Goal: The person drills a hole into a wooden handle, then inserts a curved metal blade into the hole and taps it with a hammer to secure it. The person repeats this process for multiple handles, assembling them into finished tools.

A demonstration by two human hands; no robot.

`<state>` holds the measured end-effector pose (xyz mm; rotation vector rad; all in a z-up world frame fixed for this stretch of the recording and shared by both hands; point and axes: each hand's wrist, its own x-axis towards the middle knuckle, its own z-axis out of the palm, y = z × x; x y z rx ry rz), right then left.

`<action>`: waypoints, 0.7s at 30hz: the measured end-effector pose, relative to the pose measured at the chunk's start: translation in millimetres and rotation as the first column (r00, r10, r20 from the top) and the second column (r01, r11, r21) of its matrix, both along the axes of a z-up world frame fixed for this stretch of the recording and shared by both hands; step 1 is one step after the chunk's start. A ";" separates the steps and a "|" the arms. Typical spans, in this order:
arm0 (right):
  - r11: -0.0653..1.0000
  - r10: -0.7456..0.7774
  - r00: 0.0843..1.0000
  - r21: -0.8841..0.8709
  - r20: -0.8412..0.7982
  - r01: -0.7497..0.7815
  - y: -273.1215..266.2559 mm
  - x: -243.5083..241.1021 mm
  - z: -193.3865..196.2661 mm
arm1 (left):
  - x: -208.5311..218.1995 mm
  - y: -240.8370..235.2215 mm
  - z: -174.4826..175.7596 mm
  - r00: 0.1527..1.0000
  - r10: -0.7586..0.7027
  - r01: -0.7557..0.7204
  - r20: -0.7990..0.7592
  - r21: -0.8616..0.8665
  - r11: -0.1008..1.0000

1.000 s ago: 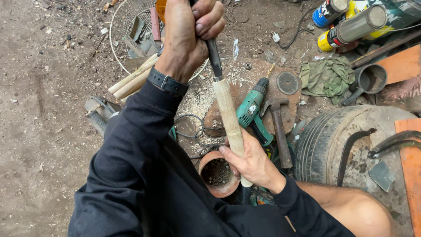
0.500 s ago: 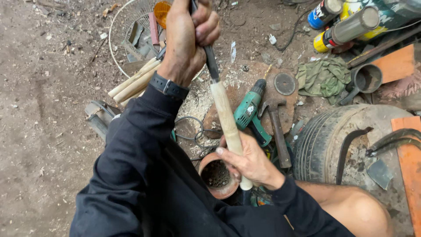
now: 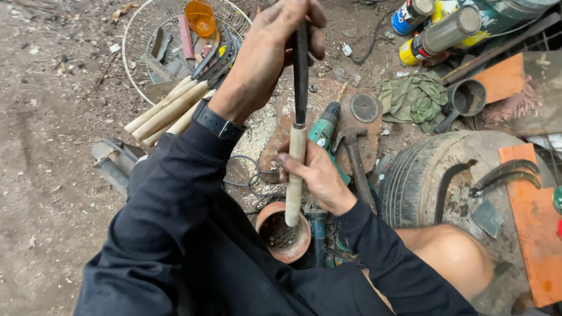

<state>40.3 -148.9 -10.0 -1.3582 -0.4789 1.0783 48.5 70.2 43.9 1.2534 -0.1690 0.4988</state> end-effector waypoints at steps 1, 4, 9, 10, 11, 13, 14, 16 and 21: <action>1.000 0.004 1.000 -0.004 0.011 -0.004 0.6 2.8 -1.7 | -2.3 -2.1 2.4 1.000 -0.012 0.012 -0.004 0.021 1.000; 1.000 0.007 1.000 -0.004 0.009 -0.007 2.9 8.6 -9.7 | -5.1 -4.9 8.8 1.000 -0.025 0.024 0.010 0.098 0.995; 0.999 -0.012 0.999 0.038 0.039 0.010 10.3 12.0 -15.6 | -7.8 -4.4 11.6 0.996 -0.013 -0.004 0.090 0.179 0.984; 0.999 -0.007 0.997 0.048 0.078 0.003 11.5 15.2 -12.5 | -7.3 -3.8 11.1 0.995 0.005 -0.023 0.097 0.176 0.984; 0.998 -0.003 0.993 0.057 0.118 -0.004 13.6 18.7 -8.4 | -6.5 -2.9 10.0 0.994 0.023 -0.041 0.104 0.174 0.984; 0.996 -0.084 0.990 0.026 0.114 0.082 18.2 28.4 2.3 | -5.3 -0.5 5.5 0.990 0.089 -0.105 0.109 0.154 0.982; 0.992 -0.124 0.986 0.011 0.113 0.124 22.2 35.0 8.6 | -2.8 3.9 4.0 0.984 0.137 -0.152 0.109 0.140 0.978; 0.980 -0.176 0.900 0.157 0.398 0.122 26.1 51.1 24.6 | -1.3 12.1 -0.6 0.975 0.200 -0.211 0.096 0.116 0.971; 0.872 -0.273 0.903 0.481 0.332 0.087 40.8 100.0 52.0 | -4.4 25.2 -13.7 0.970 0.235 -0.241 0.063 0.113 0.964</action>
